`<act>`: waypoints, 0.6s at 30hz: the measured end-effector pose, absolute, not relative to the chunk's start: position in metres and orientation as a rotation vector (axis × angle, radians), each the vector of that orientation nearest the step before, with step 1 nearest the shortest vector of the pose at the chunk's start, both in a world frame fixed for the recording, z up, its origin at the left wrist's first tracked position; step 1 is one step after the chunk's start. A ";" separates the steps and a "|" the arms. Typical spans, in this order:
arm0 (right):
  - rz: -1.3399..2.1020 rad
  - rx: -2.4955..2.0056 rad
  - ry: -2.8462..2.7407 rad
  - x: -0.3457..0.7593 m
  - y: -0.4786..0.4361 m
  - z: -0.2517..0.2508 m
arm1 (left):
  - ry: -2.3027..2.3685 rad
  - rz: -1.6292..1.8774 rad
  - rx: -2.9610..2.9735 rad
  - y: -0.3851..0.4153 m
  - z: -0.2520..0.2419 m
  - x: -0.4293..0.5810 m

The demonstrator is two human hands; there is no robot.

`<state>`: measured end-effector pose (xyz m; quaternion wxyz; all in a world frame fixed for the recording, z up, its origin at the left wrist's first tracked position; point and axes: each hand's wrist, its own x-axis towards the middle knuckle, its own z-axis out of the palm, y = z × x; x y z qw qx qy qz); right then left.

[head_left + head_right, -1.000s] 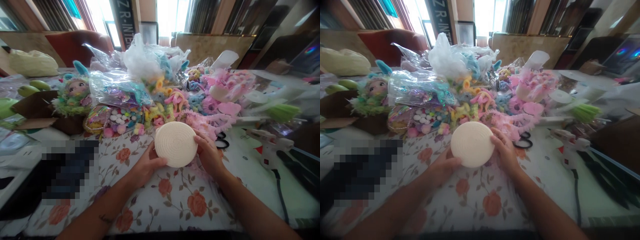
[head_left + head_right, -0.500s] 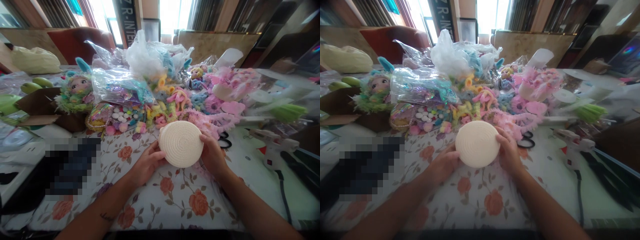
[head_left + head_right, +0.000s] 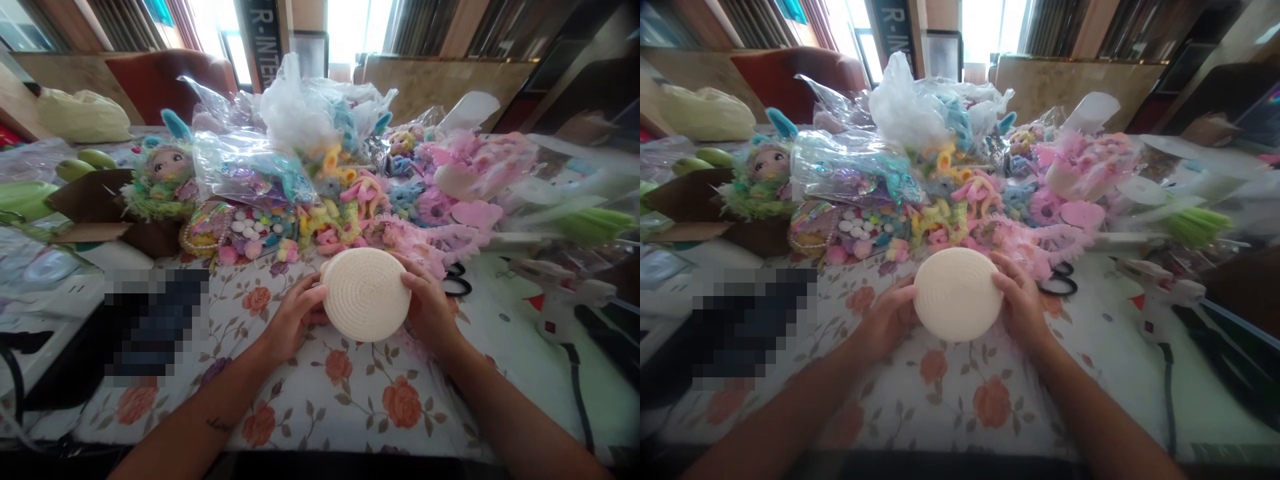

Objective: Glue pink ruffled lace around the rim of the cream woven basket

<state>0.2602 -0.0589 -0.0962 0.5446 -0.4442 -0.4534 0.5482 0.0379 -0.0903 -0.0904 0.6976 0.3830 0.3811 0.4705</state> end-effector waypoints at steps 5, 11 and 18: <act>1.287 -1.087 -1.045 0.261 -0.059 -0.095 | 0.865 0.994 0.864 -0.090 -0.092 0.036; 1.252 -1.153 -0.941 0.263 -0.058 -0.096 | 0.739 0.853 0.917 -0.090 -0.102 0.036; 1.233 -1.174 -1.010 0.263 -0.059 -0.095 | 0.725 0.872 0.951 -0.089 -0.110 0.039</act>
